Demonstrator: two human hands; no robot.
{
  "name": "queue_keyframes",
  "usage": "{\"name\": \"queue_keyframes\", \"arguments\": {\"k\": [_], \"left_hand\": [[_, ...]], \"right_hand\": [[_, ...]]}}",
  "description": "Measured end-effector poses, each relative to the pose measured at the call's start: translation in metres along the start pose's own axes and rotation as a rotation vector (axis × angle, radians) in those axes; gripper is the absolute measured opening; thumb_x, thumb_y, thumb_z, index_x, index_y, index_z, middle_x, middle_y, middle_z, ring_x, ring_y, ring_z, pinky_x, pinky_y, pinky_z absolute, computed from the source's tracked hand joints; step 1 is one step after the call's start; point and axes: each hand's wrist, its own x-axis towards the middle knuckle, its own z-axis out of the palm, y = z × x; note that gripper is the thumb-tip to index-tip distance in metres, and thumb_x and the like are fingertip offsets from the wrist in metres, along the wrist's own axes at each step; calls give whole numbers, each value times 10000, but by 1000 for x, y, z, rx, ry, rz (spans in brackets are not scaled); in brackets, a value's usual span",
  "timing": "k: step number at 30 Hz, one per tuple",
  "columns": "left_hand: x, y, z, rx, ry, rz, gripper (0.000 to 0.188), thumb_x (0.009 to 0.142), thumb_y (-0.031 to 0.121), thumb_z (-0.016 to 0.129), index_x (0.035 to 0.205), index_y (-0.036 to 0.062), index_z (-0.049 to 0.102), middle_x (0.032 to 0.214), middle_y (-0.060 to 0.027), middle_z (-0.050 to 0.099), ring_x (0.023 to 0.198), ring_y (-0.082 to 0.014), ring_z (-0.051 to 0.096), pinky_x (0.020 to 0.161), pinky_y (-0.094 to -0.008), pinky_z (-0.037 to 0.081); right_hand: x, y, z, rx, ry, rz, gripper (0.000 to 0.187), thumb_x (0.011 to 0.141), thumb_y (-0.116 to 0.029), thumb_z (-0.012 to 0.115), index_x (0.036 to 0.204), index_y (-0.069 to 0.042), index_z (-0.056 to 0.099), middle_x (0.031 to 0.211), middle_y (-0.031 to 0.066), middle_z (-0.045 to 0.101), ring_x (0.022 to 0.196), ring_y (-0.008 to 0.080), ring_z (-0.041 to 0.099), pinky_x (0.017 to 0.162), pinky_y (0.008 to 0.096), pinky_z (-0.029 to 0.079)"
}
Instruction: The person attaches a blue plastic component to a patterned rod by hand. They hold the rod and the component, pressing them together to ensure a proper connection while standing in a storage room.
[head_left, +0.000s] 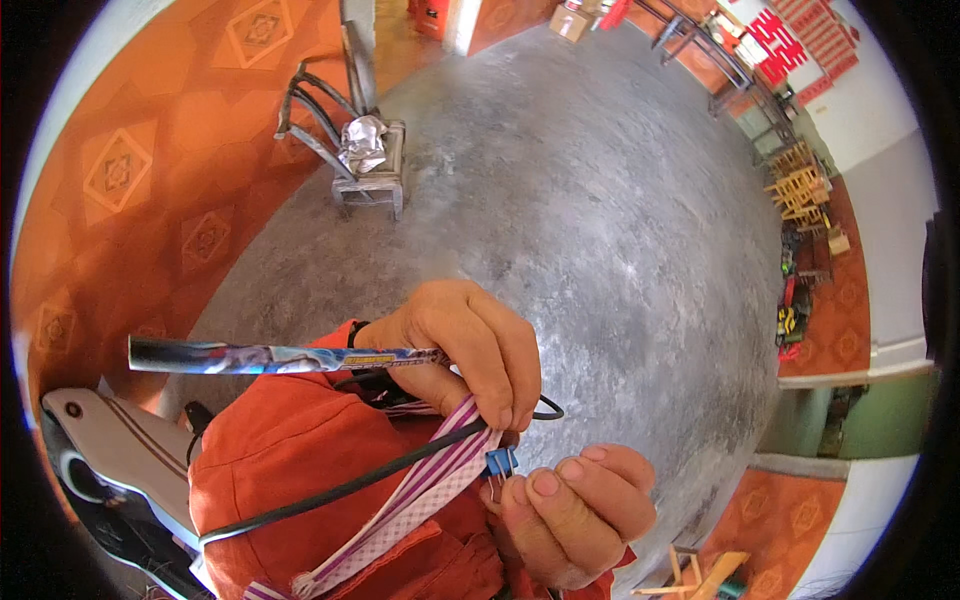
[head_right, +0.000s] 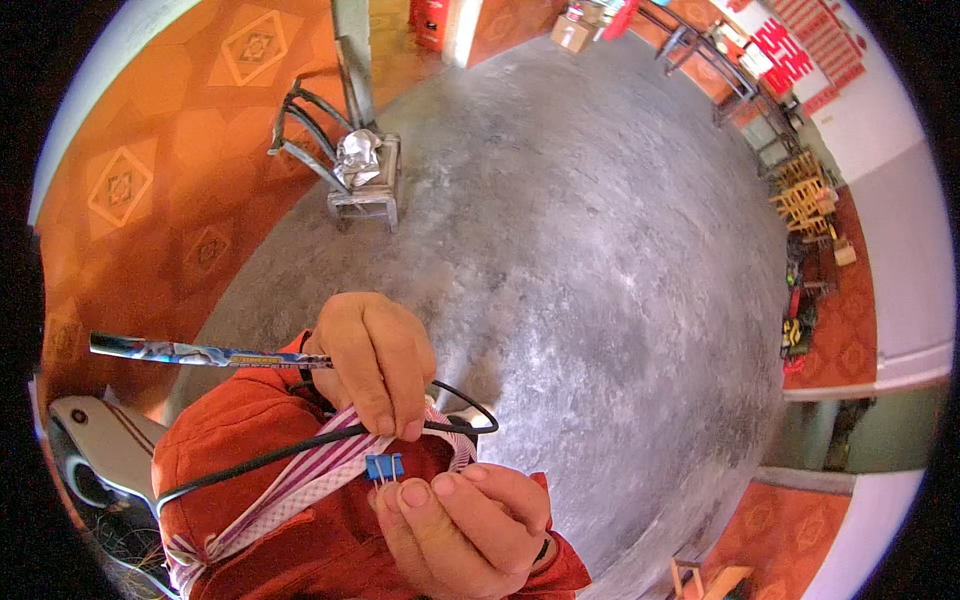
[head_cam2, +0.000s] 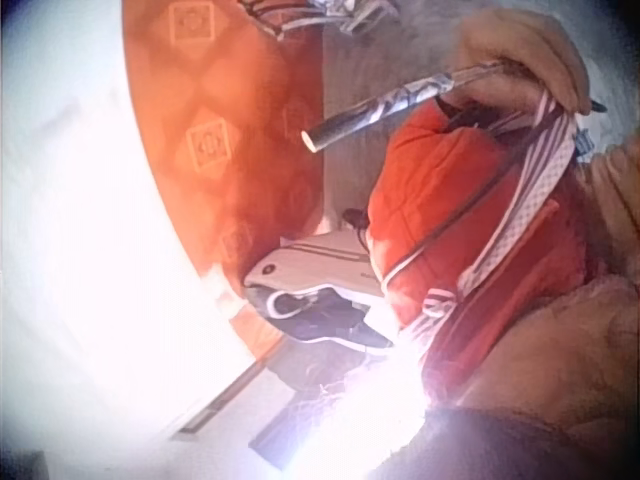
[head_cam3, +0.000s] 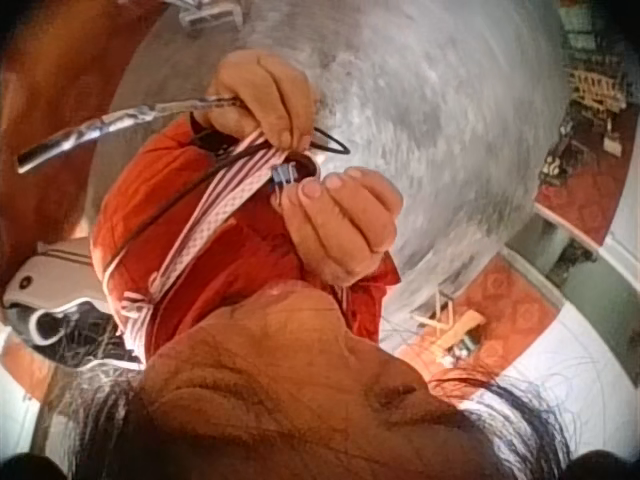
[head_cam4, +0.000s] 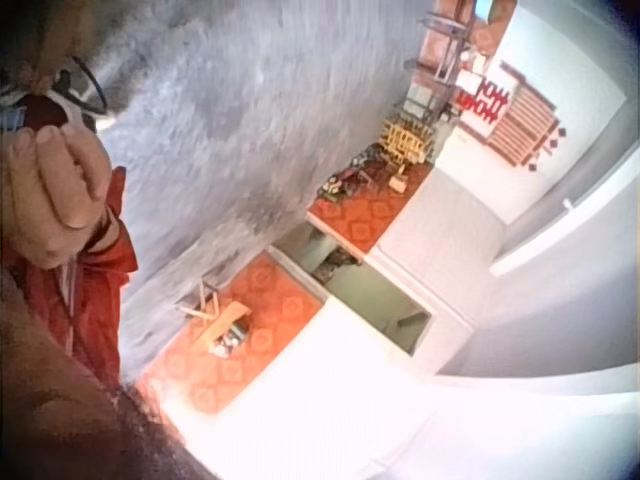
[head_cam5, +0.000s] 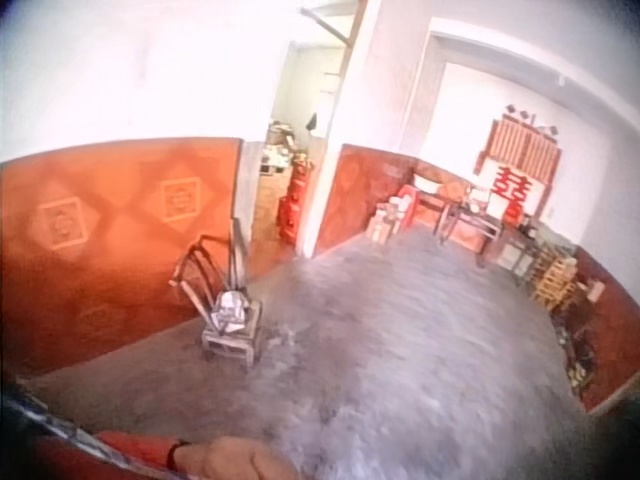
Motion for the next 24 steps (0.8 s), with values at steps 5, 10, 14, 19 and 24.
{"name": "queue_keyframes", "arguments": {"k": [5, 10, 14, 19, 24], "left_hand": [[3, -15, -18, 26, 0, -50, 187, 870, 98, 637, 906, -81, 676, 881, -270, 652, 610, -286, 646, 506, -326, 505], [15, -50, -36, -69, -5, -184, 152, 832, 94, 692, 854, -53, 661, 875, -237, 647, 723, -288, 651, 625, -340, 521], [33, -78, -52, -23, 3, -203, 130, 829, 87, 700, 826, -36, 659, 871, -220, 646, 756, -277, 644, 664, -339, 513], [57, -113, -70, 91, 51, -174, 155, 877, 78, 631, 844, -71, 655, 872, -247, 652, 724, -304, 657, 613, -352, 516], [64, -124, -83, 242, 151, -227, 159, 892, 60, 607, 840, -85, 647, 862, -238, 655, 703, -301, 659, 593, -363, 518]], "right_hand": [[-13, 31, -5, -2, -79, 113, 175, 691, -125, 770, 823, -99, 658, 930, 11, 612, 851, 203, 543, 641, 345, 474], [-25, 86, -15, 100, -81, 128, 156, 713, -166, 758, 784, -132, 624, 893, -10, 590, 812, 190, 538, 613, 342, 476], [-25, 138, -23, 238, -66, 125, 145, 720, -167, 748, 780, -127, 623, 869, -6, 592, 798, 192, 543, 614, 338, 478], [-17, 198, -34, 373, -108, 102, 149, 692, -158, 749, 777, -128, 631, 843, -5, 593, 784, 185, 546, 604, 328, 475], [-5, 255, -30, 586, -275, 65, 168, 656, -134, 757, 792, -123, 660, 869, 0, 617, 791, 186, 559, 590, 325, 474]]}}
